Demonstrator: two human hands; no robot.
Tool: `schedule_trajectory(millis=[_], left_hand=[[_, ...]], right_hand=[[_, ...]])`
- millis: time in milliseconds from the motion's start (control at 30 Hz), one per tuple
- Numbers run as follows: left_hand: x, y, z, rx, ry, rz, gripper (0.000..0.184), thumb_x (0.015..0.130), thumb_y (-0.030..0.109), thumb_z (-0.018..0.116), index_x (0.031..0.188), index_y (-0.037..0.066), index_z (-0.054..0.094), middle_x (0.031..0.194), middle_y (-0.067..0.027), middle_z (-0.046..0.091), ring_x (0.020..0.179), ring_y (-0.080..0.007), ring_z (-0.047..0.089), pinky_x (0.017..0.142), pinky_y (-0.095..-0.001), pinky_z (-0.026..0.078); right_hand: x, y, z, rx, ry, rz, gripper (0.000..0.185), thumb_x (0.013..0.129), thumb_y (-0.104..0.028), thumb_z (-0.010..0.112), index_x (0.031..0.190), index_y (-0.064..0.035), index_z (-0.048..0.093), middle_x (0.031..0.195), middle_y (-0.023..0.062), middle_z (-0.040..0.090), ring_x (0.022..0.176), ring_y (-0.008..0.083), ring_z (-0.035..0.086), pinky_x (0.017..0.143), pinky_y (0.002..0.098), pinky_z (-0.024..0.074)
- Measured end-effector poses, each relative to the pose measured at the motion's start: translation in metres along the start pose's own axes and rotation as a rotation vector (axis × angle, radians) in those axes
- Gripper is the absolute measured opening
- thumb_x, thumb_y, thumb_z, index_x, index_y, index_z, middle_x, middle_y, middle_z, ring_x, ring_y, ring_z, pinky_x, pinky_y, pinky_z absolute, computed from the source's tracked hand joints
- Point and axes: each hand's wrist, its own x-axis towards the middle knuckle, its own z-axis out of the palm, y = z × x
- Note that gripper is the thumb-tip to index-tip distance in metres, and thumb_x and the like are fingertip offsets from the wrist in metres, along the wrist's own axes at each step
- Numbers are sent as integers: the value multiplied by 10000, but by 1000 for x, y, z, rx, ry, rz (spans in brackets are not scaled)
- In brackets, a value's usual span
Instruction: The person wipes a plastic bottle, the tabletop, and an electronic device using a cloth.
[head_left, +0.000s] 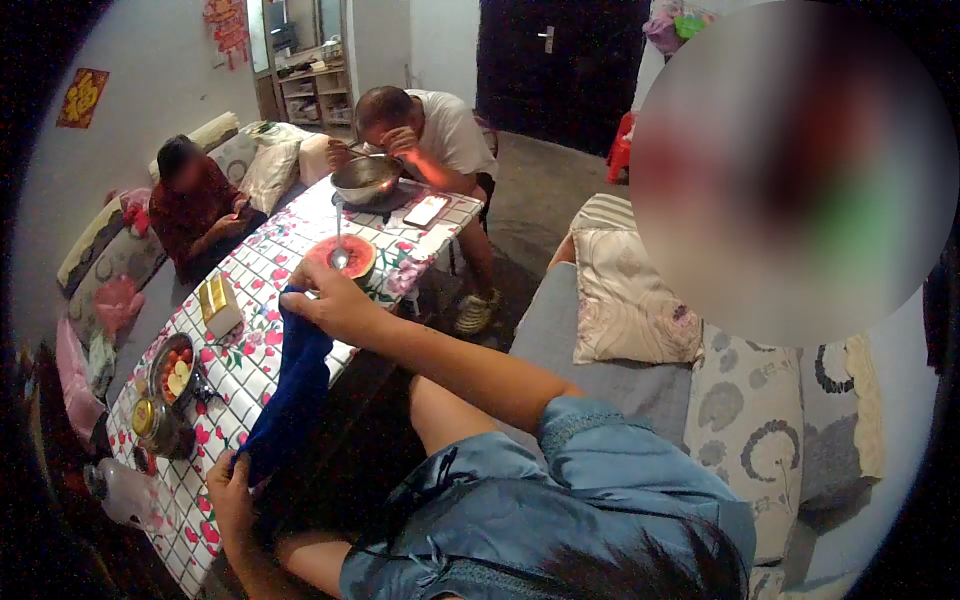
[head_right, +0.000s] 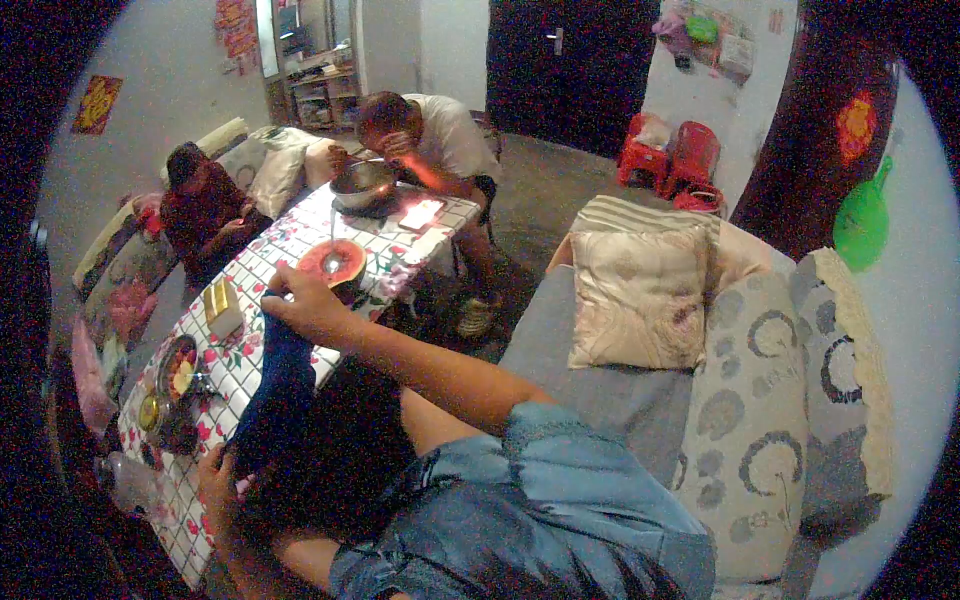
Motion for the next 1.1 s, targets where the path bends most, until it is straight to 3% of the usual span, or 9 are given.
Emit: schedule_trajectory(millis=[300,367,533,633,800,833,900,1067,1100], left_hand=[[-1,5,-17,-209,139,90,183,935,187,621,930,5,636,809,14,602,732,-75,527,701,-221,429],[-3,4,-24,-30,153,134,169,932,180,625,927,12,641,794,17,589,727,-63,519,690,-215,419],[22,-21,-57,190,237,115,173,884,134,649,940,-30,643,826,-16,609,790,-122,550,737,-256,438],[55,19,-75,594,273,137,335,897,224,590,1118,-19,657,1029,-112,668,930,-175,601,859,-299,454],[70,92,-117,553,469,330,256,894,213,633,1021,3,704,885,-54,704,822,-117,622,787,-261,472],[62,102,-111,390,473,377,218,877,179,659,1005,9,710,872,-44,701,814,-105,621,776,-250,474],[47,92,-108,197,380,407,172,847,100,681,997,25,715,874,-31,701,834,-91,625,766,-236,487],[13,-15,-60,380,217,257,242,734,-22,649,954,53,719,901,-57,664,866,-158,628,812,-279,493],[7,-46,-51,252,180,7,227,718,5,669,931,64,722,883,-55,657,858,-165,627,803,-283,487]], right_hand=[[-3,1,-7,-222,-2,-135,299,856,-242,670,1011,-3,580,890,151,650,829,223,634,751,342,493],[-6,-10,-9,-305,-188,117,289,858,-243,670,1015,-16,583,879,164,654,798,237,644,727,349,504],[12,43,17,-344,-218,88,372,805,-243,697,1102,-40,602,891,176,660,819,255,652,716,365,508],[53,64,39,-251,-245,204,375,795,-215,679,1135,-64,628,968,154,667,892,248,645,762,370,521],[97,3,44,299,-344,66,245,868,-146,605,1080,-46,675,1025,70,673,916,213,638,802,342,542],[99,-2,45,483,-281,243,236,879,-110,553,1083,-22,634,994,134,654,924,351,619,862,362,498],[78,3,41,351,-271,62,296,918,-194,587,1157,-24,624,996,65,651,908,155,604,845,294,463],[2,90,55,172,-329,491,276,919,-178,596,1155,-38,629,952,63,655,761,126,590,689,258,481],[-12,110,57,71,-359,544,276,908,-179,615,1144,-39,639,925,71,673,717,127,594,637,264,489]])
